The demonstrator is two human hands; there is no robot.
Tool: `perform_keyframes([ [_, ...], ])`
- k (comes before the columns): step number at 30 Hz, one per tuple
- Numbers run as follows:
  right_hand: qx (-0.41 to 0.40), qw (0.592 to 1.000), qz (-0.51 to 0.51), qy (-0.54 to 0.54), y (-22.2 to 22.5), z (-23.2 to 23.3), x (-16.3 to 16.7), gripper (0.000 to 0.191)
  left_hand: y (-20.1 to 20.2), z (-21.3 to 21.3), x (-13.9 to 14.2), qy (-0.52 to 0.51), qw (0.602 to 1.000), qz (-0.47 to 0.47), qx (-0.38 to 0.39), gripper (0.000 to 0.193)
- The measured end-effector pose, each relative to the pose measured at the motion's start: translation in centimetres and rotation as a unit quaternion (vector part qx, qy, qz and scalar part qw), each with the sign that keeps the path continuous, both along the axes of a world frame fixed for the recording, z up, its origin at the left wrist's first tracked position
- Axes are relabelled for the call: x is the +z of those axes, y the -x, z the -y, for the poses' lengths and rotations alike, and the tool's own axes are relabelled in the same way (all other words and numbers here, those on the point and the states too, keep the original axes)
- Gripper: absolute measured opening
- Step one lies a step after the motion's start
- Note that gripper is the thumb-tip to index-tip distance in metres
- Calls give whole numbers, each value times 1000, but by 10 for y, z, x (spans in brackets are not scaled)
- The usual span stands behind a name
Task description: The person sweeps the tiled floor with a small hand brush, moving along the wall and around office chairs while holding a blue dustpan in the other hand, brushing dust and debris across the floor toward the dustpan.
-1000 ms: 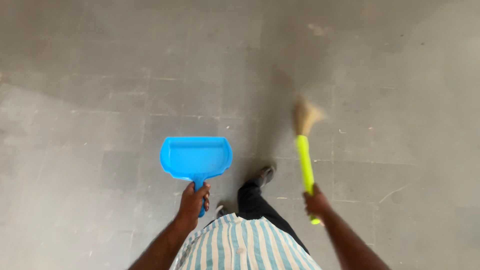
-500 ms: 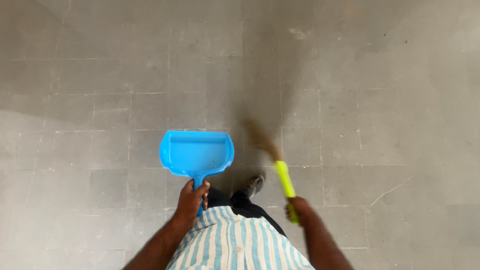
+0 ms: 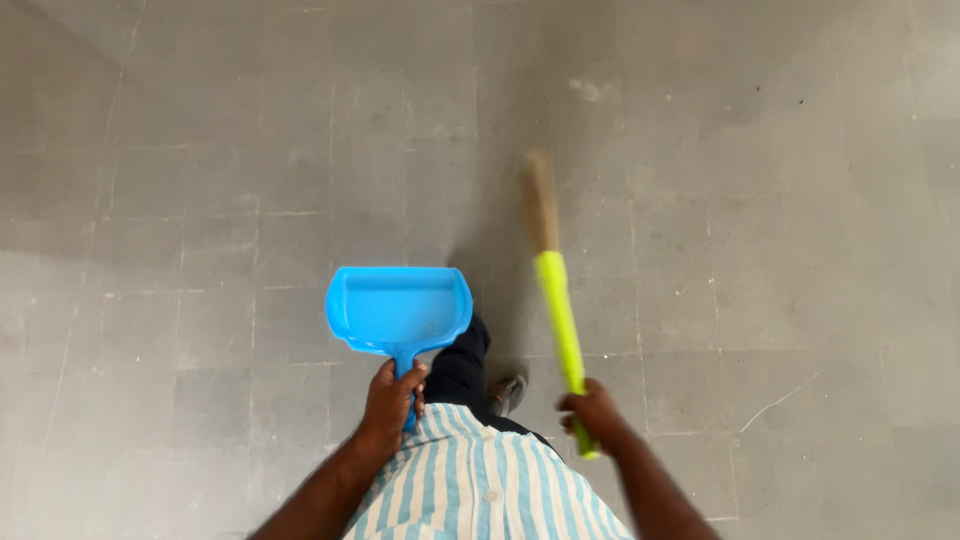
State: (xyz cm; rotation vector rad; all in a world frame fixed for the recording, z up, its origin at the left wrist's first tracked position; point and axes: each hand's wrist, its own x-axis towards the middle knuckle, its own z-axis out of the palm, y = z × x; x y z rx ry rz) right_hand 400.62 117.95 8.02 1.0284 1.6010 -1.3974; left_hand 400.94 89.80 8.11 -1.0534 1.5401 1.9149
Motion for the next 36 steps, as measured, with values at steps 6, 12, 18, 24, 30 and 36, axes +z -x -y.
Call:
perform_keyframes([
  [6,43,998,10,48,72,49,9,28,79,-12,18,11,999,11,-40,18],
  [12,-109,988,108,7,116,20,-8,19,158,-4,24,13,999,-14,-42,17],
  [18,112,968,-44,-219,136,-33,-13,53,209,10,16,-3,999,-14,-42,18],
  [24,133,986,13,-102,185,-11,7,74,262,11,15,-15,998,-24,-60,17],
  [30,153,988,-32,-11,245,64,5,61,299,14,23,-7,998,-39,-57,16],
  [36,30,991,85,-99,269,42,-10,41,320,23,24,21,997,-24,-68,16],
])
